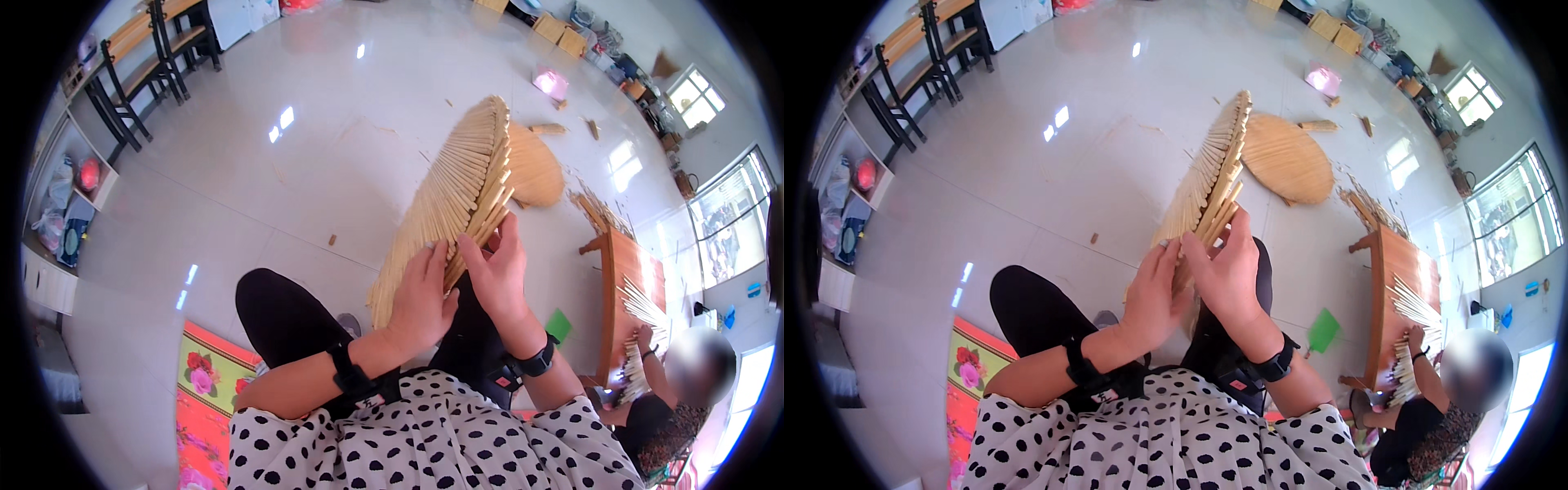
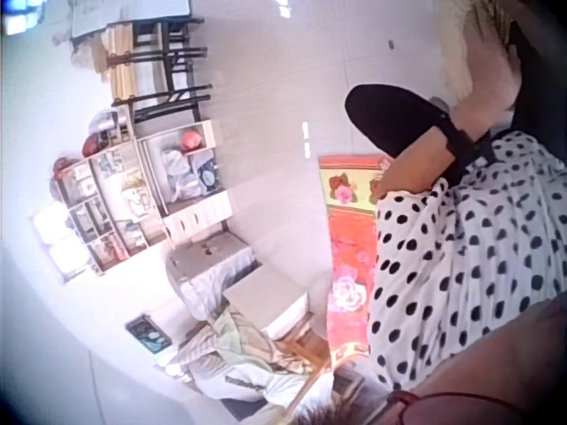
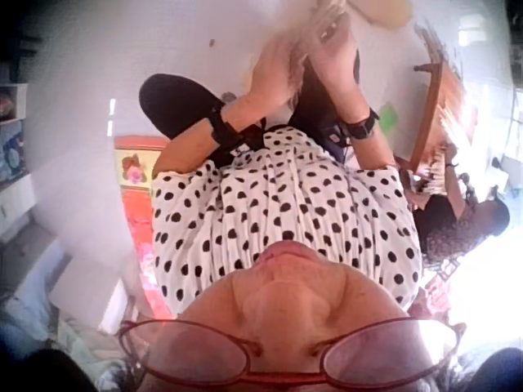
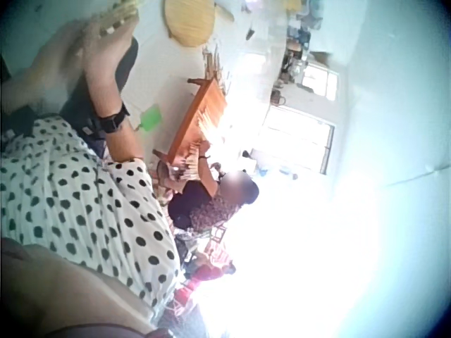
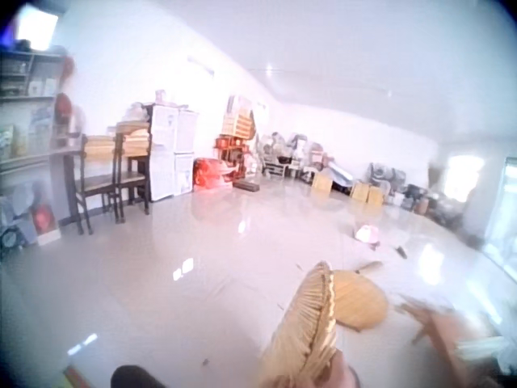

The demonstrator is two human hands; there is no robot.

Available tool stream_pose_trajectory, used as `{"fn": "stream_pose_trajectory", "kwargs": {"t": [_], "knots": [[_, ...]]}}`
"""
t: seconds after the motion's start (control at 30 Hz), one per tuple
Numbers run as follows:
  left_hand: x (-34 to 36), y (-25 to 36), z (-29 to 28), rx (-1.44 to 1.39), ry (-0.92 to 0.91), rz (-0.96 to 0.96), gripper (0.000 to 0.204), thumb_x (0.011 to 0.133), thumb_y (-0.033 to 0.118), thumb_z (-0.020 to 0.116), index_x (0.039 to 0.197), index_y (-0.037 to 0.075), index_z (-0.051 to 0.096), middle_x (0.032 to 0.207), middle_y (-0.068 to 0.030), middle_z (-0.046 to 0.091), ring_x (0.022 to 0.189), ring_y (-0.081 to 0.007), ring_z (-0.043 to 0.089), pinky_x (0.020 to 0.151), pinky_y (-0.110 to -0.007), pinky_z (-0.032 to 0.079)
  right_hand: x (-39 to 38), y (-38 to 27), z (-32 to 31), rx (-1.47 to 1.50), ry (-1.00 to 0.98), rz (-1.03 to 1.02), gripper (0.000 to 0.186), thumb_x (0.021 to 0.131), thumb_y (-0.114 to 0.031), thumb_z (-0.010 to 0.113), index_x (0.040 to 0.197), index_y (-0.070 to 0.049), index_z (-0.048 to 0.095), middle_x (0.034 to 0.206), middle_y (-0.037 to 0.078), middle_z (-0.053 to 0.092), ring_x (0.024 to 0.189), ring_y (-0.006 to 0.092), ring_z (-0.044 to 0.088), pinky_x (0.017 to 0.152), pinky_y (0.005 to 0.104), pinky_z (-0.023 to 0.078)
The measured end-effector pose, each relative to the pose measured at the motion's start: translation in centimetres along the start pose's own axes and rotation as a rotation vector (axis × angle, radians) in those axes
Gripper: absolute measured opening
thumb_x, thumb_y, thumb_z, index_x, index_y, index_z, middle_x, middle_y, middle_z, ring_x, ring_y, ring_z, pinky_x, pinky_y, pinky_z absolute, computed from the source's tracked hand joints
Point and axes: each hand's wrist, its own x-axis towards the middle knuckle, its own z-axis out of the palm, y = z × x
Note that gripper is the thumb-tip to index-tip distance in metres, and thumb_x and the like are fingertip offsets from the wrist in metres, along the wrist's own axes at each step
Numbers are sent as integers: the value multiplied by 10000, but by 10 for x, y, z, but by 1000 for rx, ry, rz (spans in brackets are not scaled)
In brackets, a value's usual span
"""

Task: The person weaves a bamboo mat by hand, threading a string through the bamboo strips to secure them. They use a pair of scissors to cut the string and continue weaving the mat while sitting on the floor.

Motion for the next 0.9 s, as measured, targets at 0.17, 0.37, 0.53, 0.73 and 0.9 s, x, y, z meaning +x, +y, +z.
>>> {"fn": "stream_pose_trajectory", "kwargs": {"t": [0.17, 0.37, 0.53, 0.73, 0.9], "knots": [[-32, 20, 6, -197, -241, 32, 788, 773, 46, 702, 1428, -102, 289, 1384, -329, 348, 1277, -488, 406, 1076, -453, 394, -27, 2, -25, 133, 51, 100, 594, 877, -99, 679, 1372, 35, 381, 952, 106, 656, 822, 119, 633, 687, 253, 517], [-44, 26, -2, -253, -374, 26, 763, 774, 10, 677, 1414, -109, 279, 1408, -330, 305, 1275, -499, 405, 1047, -448, 431, -45, 1, -27, 72, 86, 163, 466, 854, -110, 716, 1252, 36, 523, 932, 96, 683, 794, 84, 626, 696, 247, 517], [-34, 21, -17, -287, -298, 13, 615, 760, -25, 674, 1300, -104, 390, 1431, -327, 295, 1265, -505, 421, 1013, -455, 459, -31, -14, -13, -192, 91, 195, 350, 793, -161, 777, 1047, 24, 622, 810, 61, 694, 714, 58, 598, 661, 250, 508], [-21, 15, -23, -373, -212, 62, 435, 738, -62, 674, 1141, -78, 511, 1463, -306, 310, 1244, -474, 474, 979, -445, 486, -25, -10, -5, -186, 109, 151, 319, 794, -179, 776, 994, 21, 630, 778, 55, 687, 676, 59, 582, 636, 247, 499], [-23, 9, -21, -321, -202, 82, 467, 738, -23, 692, 1183, -3, 552, 1480, -258, 323, 1174, -443, 549, 910, -432, 525, -21, -25, -9, -252, 75, 171, 307, 788, -187, 790, 967, 28, 664, 741, 55, 686, 641, 51, 568, 600, 245, 489]]}}
